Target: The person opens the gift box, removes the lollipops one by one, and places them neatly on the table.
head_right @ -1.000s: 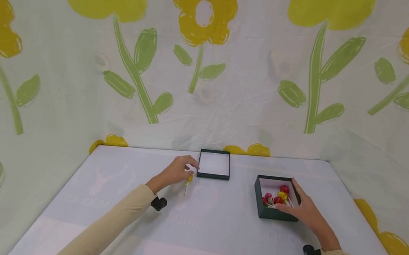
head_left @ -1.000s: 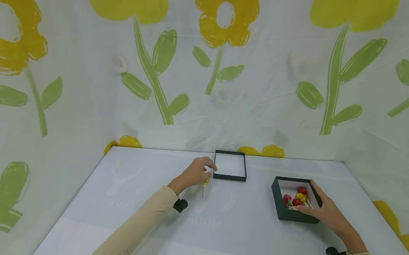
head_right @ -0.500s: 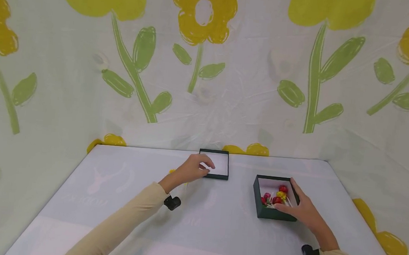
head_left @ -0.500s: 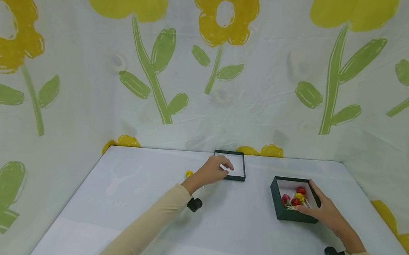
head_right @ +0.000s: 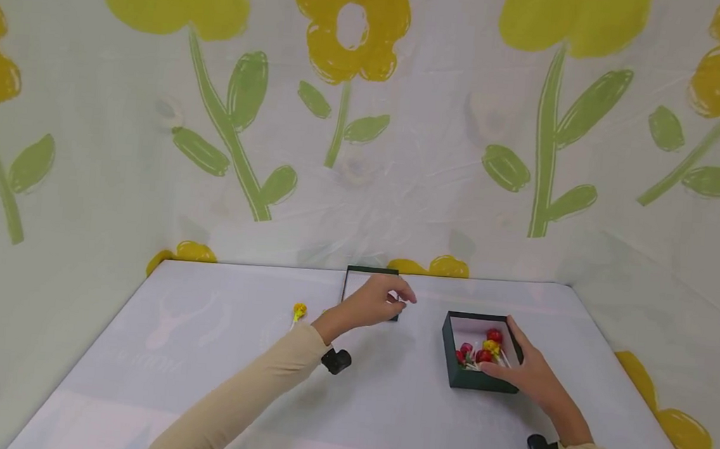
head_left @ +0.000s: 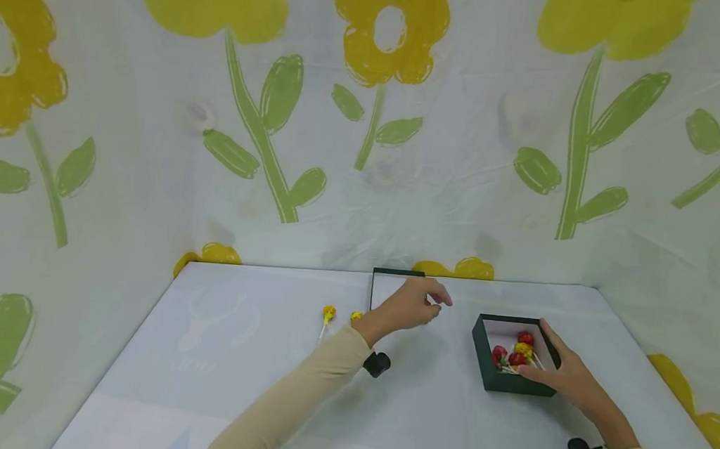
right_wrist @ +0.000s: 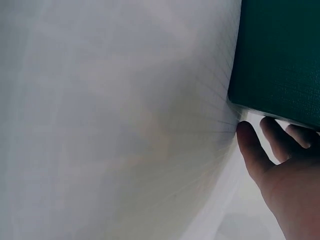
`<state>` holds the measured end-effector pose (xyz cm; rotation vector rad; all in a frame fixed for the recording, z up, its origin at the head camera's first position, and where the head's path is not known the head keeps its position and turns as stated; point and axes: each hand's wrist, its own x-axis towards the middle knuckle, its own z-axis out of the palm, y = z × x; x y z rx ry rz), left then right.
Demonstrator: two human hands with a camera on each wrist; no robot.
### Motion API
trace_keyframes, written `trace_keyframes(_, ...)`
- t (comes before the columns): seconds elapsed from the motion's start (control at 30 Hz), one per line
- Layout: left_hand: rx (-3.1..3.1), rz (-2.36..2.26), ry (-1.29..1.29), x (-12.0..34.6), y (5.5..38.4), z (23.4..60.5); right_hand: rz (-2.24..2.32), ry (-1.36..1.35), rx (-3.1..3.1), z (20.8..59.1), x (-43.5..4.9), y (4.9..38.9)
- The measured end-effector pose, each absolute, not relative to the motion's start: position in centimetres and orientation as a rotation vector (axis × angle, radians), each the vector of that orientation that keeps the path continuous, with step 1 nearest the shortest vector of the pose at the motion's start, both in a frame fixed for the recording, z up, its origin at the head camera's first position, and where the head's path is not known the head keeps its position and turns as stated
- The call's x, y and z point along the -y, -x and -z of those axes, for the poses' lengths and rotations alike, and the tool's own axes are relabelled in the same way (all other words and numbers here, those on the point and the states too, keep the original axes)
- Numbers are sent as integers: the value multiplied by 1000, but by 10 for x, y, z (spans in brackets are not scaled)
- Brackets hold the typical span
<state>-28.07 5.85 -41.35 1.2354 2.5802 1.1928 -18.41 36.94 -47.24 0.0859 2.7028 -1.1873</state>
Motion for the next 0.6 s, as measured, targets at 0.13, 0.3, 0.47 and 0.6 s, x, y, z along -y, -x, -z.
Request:
trace_keyframes(0.13, -2541, -1150, -1272, -77, 276, 415, 1183, -98, -2699, 471, -367, 184)
trace_keyframes(0.3, -2506, -1093, -1380, -100, 269, 419, 1167, -111, -2699, 472, -368, 184)
trace_keyframes(0.47, -2511, -1037, -1453, -120, 264, 422, 1188, -96, -2698, 474, -368, 185)
trace_keyframes(0.6, -2527, -995, -1475, -132, 262, 422, 1187, -80, -2716, 475, -368, 185)
